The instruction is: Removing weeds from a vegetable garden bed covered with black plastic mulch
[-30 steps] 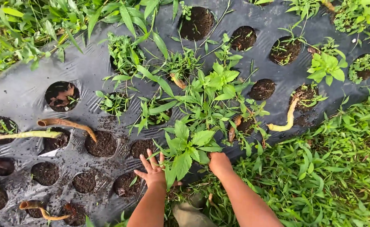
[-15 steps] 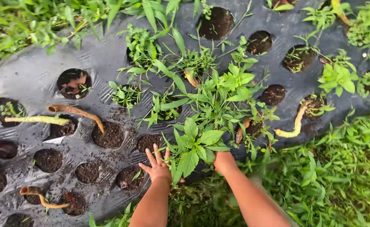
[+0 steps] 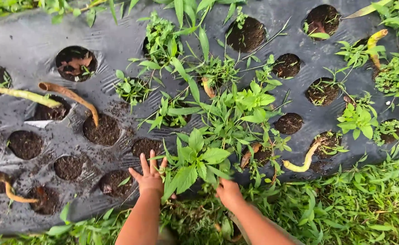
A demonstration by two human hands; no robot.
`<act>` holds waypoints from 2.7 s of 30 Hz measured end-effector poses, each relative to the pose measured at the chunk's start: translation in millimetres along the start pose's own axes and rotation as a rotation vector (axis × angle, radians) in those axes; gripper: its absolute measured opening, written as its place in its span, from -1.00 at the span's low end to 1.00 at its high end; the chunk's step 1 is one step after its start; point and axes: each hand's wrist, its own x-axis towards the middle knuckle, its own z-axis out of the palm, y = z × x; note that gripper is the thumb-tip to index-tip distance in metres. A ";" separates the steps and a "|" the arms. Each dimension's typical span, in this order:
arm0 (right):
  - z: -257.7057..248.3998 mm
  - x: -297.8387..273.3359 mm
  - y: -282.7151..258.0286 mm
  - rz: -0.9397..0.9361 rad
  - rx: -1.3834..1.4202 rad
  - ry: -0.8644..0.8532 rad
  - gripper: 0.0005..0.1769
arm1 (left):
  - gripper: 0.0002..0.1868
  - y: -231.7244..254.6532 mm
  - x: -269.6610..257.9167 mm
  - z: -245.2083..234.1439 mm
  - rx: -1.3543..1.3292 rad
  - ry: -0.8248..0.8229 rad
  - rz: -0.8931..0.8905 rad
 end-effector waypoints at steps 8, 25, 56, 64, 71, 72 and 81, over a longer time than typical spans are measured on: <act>35.5 25.8 39.6 -0.146 0.586 0.017 -0.89 | 0.12 -2.1 12.4 10.0 -0.065 0.090 0.009; -51.0 -179.2 25.9 0.085 0.298 0.402 -0.75 | -0.04 51.6 36.6 38.3 -0.468 0.733 0.085; 40.8 84.0 -54.2 -0.981 -0.358 0.521 -0.35 | -0.58 41.4 52.6 14.4 -1.629 0.418 0.397; 32.0 63.2 -18.3 -0.972 -0.378 0.501 -0.42 | -0.80 95.0 166.0 96.2 -1.196 1.244 0.574; 12.3 60.2 3.2 -0.987 -0.396 0.512 -0.49 | -0.87 80.8 142.4 82.0 -1.170 1.341 0.578; 11.7 62.2 2.2 -0.989 -0.394 0.511 -0.50 | -0.90 81.1 147.9 86.5 -1.223 1.310 0.573; 67.6 86.2 -76.3 -1.042 -0.374 0.530 -0.57 | -0.63 44.4 149.6 83.0 -1.118 1.200 0.676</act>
